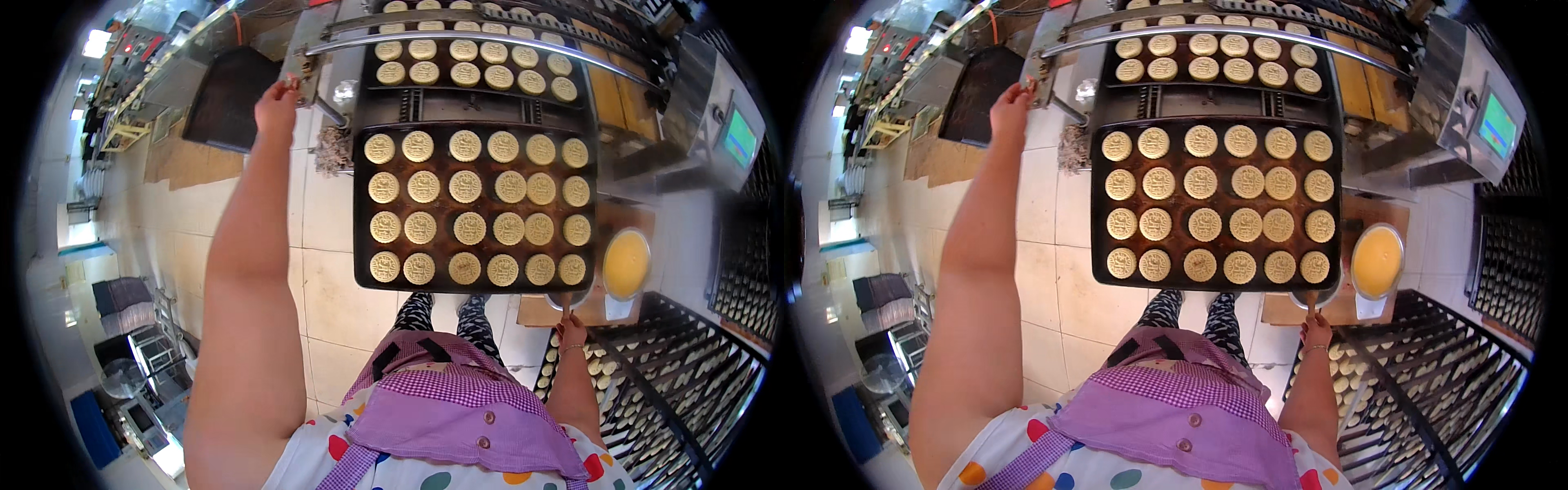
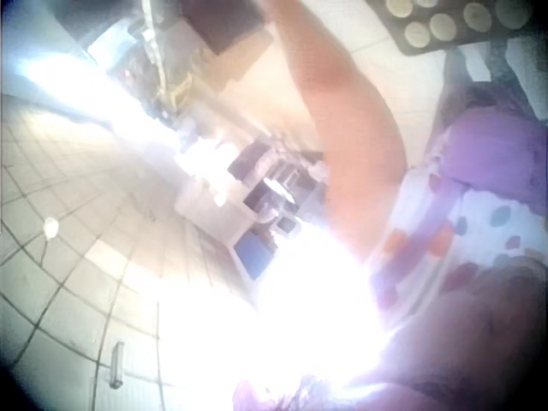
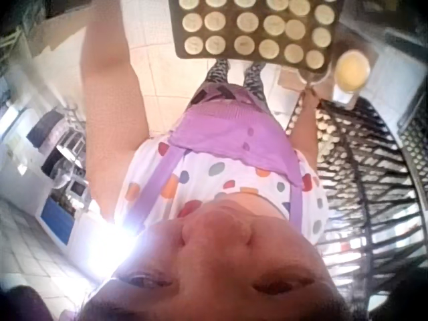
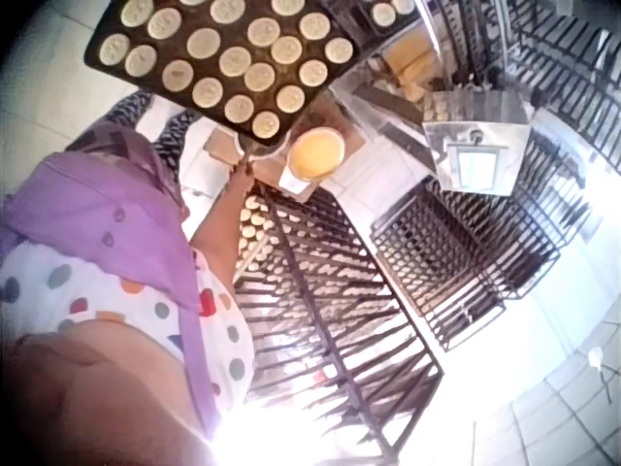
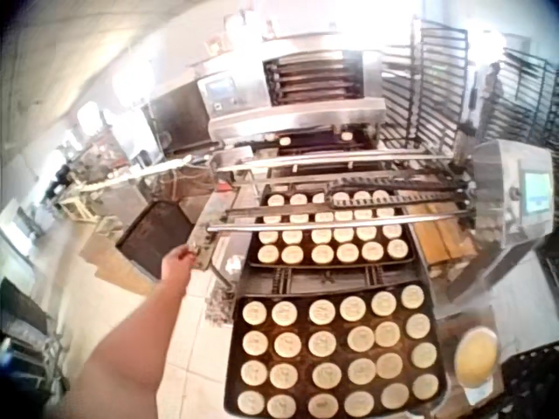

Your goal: The person brushes a yellow liquid onto pastries on a tray using a handheld brush, moves the tray to a storage rack, and handles trays near an oven.

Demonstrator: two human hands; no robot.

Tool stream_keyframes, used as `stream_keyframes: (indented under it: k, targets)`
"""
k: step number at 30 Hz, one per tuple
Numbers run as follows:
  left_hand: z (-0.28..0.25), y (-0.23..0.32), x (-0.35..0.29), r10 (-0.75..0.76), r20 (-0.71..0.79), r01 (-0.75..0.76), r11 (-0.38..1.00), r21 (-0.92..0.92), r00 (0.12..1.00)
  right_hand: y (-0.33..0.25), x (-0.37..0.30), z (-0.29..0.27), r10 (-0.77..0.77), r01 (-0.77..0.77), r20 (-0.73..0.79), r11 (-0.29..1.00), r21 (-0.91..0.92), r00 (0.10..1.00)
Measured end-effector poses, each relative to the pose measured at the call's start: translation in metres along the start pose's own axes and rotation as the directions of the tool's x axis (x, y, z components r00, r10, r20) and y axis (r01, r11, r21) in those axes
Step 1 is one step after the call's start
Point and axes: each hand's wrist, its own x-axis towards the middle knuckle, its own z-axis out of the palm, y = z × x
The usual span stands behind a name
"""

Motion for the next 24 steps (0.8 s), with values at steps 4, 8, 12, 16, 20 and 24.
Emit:
stream_keyframes:
  k: [4,8,12,16,20,24]
  targets:
    - [0.031,0.035,-0.019,0.287,0.049,-0.283,0.873,0.397,0.957,-0.007,-0.014,0.007,0.023,-0.024,-0.049,1.0,-0.012,0.999]
    - [0.083,0.075,-0.119,0.489,0.375,-0.57,0.809,0.143,0.788,-0.011,-0.016,0.004,0.055,-0.051,-0.081,0.998,0.042,0.995]
    - [0.129,0.102,-0.22,0.533,0.643,-0.539,0.815,-0.213,0.55,-0.002,0.008,-0.009,-0.045,0.049,-0.074,0.997,0.052,0.996]
    - [0.187,0.121,-0.266,0.51,0.752,-0.554,0.798,-0.234,0.417,-0.015,0.006,-0.014,-0.104,0.124,-0.117,0.977,0.174,0.988]
    - [0.235,0.133,-0.286,0.443,0.8,-0.588,0.796,-0.143,0.404,-0.033,-0.001,-0.019,-0.107,0.143,-0.152,0.958,0.249,0.983]
    - [0.258,0.134,-0.296,0.309,0.872,-0.671,0.741,0.029,0.379,-0.048,-0.004,-0.026,-0.181,0.229,-0.195,0.937,0.264,0.964]
